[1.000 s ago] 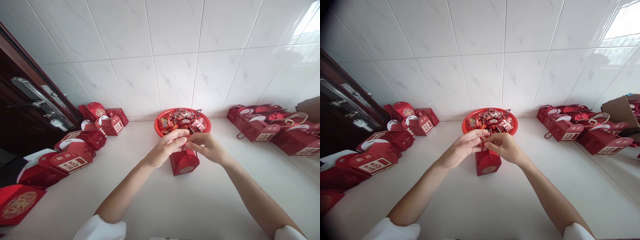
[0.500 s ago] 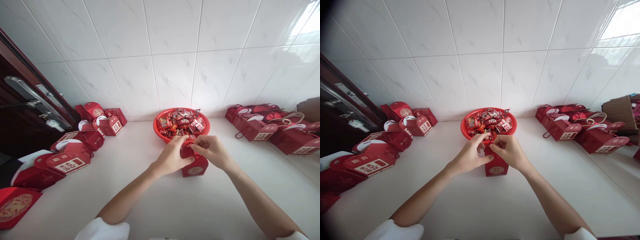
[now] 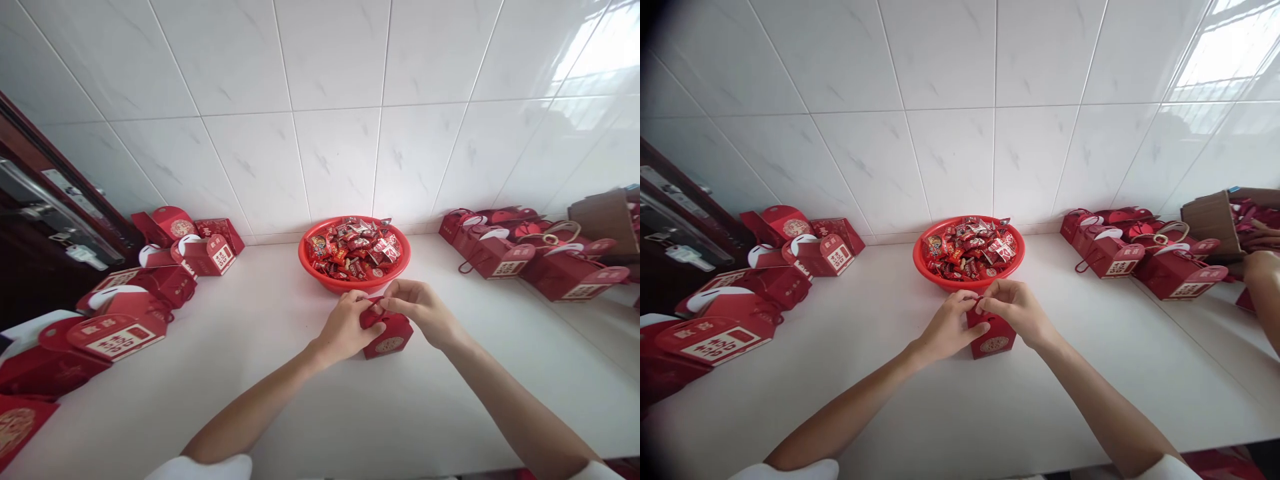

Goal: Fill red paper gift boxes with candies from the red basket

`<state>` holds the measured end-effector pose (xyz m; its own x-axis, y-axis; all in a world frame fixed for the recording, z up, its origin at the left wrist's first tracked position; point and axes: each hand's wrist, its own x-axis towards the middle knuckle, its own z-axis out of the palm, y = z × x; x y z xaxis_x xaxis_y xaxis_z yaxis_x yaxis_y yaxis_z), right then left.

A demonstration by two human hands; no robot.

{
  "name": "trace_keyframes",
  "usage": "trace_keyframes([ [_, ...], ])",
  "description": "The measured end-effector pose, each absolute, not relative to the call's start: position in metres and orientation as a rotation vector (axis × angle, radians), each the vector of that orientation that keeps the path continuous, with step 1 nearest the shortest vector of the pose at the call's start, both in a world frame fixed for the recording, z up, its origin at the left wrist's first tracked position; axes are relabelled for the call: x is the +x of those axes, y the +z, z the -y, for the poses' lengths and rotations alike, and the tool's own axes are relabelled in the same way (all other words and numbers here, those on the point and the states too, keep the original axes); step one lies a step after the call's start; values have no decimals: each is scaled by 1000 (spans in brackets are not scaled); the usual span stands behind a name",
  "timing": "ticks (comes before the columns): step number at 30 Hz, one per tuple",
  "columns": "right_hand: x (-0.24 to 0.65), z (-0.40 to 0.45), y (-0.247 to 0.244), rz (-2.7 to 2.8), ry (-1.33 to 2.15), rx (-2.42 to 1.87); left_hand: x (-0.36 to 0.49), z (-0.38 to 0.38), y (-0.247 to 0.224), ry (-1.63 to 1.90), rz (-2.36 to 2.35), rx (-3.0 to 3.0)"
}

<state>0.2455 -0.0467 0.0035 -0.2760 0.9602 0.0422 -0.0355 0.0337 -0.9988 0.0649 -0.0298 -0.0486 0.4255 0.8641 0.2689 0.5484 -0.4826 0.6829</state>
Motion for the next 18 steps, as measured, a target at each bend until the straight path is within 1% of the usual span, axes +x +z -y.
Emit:
trace_keyframes([
  [4,247,49,1,1233,1340,-961,68,28,-52,914,-1071,2143],
  [9,267,48,9,1138,1154,-997,68,33,-47,1006,-859,2014],
  [13,313,43,26,1006,912,-1036,55,33,-45,1085,-899,1917],
  [18,381,35,43,839,665,-1103,37,31,-46,1001,-1008,1876],
])
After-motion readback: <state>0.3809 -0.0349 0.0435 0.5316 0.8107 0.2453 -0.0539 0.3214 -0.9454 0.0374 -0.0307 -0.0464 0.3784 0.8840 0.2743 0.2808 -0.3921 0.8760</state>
